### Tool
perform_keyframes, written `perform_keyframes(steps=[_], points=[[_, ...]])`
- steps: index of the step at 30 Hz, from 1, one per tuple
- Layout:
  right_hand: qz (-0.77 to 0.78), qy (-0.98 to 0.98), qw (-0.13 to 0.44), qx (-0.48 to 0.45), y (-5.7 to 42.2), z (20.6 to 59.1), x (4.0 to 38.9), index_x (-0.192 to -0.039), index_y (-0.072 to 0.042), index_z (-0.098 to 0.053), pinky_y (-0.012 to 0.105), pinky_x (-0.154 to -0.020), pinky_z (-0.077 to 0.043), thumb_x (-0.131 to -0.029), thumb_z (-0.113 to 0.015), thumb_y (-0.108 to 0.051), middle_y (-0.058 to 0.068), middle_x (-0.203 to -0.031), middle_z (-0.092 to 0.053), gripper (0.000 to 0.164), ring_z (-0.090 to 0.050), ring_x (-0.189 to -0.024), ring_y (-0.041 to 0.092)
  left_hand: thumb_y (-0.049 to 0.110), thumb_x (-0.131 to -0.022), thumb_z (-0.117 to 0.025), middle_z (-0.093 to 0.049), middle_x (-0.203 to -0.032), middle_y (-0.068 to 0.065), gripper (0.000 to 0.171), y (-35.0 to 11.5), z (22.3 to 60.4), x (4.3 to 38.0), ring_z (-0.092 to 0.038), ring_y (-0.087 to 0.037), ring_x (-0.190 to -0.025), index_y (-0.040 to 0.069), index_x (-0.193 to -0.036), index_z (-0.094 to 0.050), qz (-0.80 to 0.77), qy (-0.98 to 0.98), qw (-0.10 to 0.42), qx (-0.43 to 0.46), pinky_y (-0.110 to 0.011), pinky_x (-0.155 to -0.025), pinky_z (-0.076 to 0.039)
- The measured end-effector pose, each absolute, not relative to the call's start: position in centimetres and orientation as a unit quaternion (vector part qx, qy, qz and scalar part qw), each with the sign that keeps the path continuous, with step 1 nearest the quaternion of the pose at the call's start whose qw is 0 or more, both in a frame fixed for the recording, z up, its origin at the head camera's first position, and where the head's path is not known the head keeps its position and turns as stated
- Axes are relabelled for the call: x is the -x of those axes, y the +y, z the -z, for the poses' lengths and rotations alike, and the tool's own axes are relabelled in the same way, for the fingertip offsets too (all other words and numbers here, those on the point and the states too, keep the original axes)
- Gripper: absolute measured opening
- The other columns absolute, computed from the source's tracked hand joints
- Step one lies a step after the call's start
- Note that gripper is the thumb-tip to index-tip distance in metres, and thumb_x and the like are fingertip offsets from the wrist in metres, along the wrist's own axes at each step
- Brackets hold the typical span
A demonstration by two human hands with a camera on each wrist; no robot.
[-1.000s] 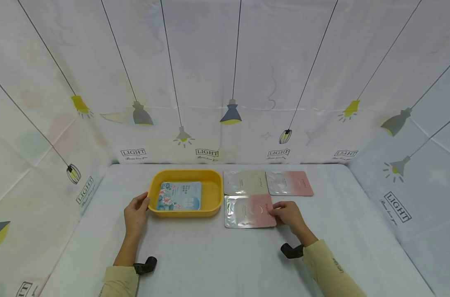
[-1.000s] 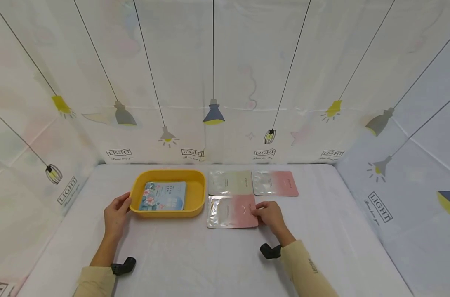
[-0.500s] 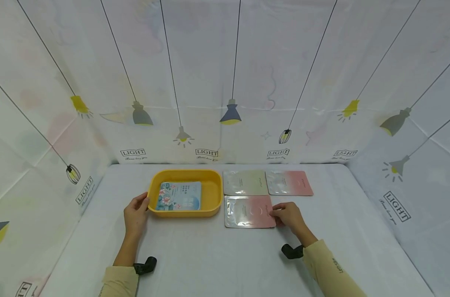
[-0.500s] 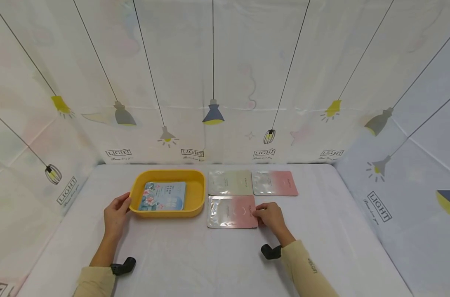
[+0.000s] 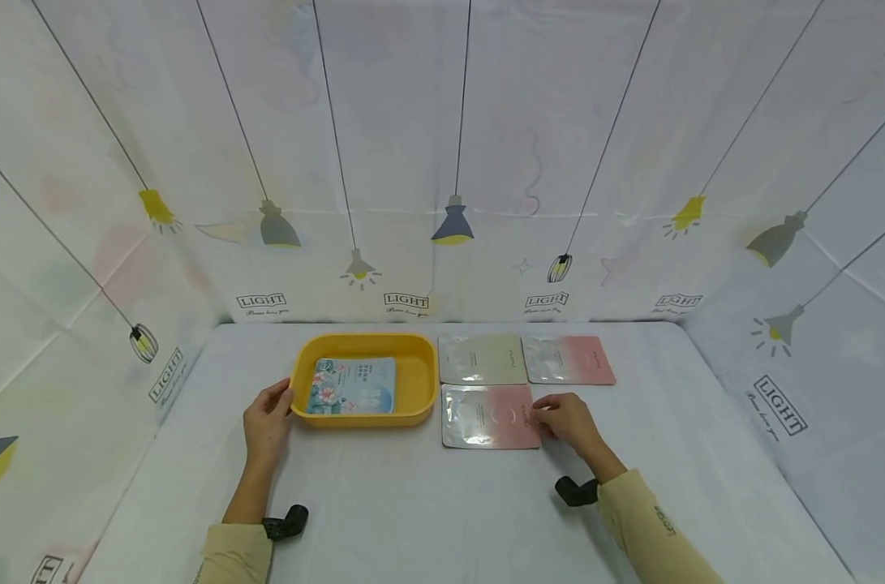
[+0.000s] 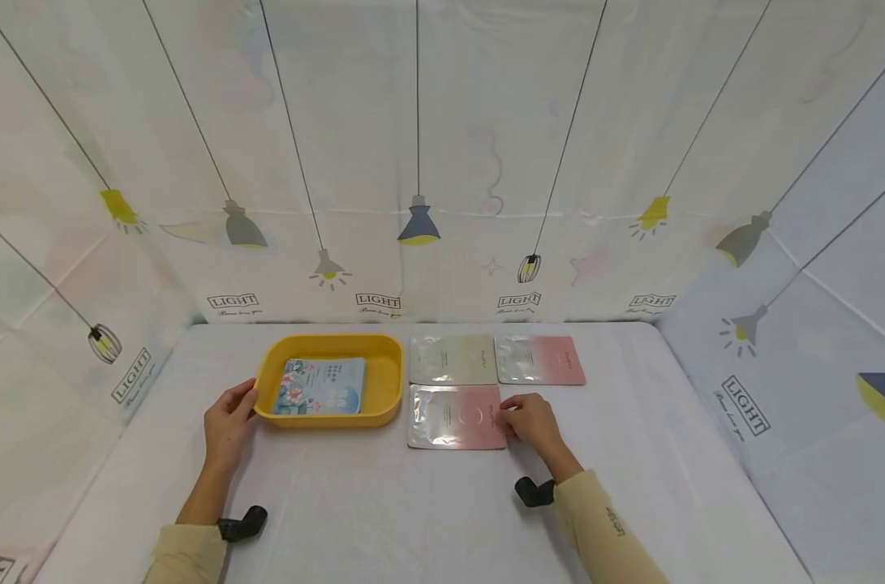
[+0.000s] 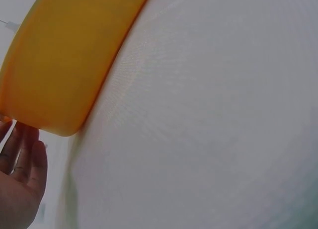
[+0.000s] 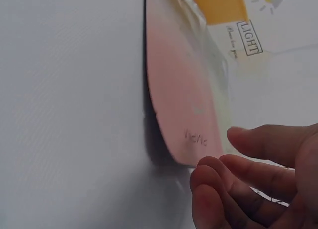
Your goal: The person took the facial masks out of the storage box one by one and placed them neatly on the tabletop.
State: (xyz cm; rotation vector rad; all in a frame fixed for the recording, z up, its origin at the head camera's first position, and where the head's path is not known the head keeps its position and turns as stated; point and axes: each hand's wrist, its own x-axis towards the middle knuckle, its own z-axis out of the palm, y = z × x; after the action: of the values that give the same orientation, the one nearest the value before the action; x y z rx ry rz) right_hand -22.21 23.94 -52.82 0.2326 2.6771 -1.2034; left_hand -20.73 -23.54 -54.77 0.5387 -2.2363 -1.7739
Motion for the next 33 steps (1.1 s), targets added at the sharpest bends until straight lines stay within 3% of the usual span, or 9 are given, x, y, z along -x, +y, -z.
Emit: perform_keyframes(steps=[9, 21, 29, 33], points=[[0.454, 0.881, 0.119, -0.051, 22.9, 51.5, 22.8, -0.113, 0.004, -0.066, 0.033, -0.07, -0.059, -0.093, -0.063, -0.019, 0.014, -0.094, -0.072, 0.03, -0.065, -0.078, 0.021, 0.039, -0.1, -0.052, -0.058, -0.136, -0.009, 0.045, -23.7, 55.0, 20.6, -0.054, -0.001, -0.103, 0.009, -0.134, -0.055, 0.61, -0.764, 0.113, -0.179, 0.0, -0.078, -0.046], [0.494, 0.858, 0.141, -0.019, 20.2, 48.5, 24.9, -0.118, 0.002, -0.064, 0.04, -0.081, -0.06, -0.095, -0.062, -0.023, 0.025, -0.111, -0.067, 0.034, -0.066, -0.093, 0.036, 0.034, -0.1, -0.053, -0.058, -0.136, -0.01, 0.043, -23.6, 54.8, 20.8, -0.055, -0.007, -0.106, 0.007, -0.133, -0.056, 0.625, -0.752, 0.109, -0.181, 0.0, -0.077, -0.047], [0.511, 0.845, 0.156, 0.015, 17.2, 46.5, 25.8, -0.119, 0.001, -0.064, 0.036, -0.078, -0.06, -0.095, -0.062, -0.023, 0.026, -0.112, -0.066, 0.034, -0.066, -0.096, 0.039, 0.035, -0.1, -0.053, -0.057, -0.136, -0.011, 0.045, -23.6, 54.9, 20.9, -0.056, -0.021, -0.118, 0.006, -0.134, -0.055, 0.636, -0.742, 0.112, -0.179, 0.0, -0.078, -0.047], [0.517, 0.84, 0.162, 0.018, 15.7, 45.9, 26.2, -0.117, -0.002, -0.065, 0.032, -0.077, -0.06, -0.095, -0.062, -0.023, 0.019, -0.108, -0.068, 0.03, -0.067, -0.093, 0.035, 0.035, -0.1, -0.052, -0.057, -0.135, -0.011, 0.044, -23.6, 54.9, 20.8, -0.056, -0.019, -0.116, 0.006, -0.134, -0.055, 0.634, -0.744, 0.112, -0.179, 0.0, -0.078, -0.047]])
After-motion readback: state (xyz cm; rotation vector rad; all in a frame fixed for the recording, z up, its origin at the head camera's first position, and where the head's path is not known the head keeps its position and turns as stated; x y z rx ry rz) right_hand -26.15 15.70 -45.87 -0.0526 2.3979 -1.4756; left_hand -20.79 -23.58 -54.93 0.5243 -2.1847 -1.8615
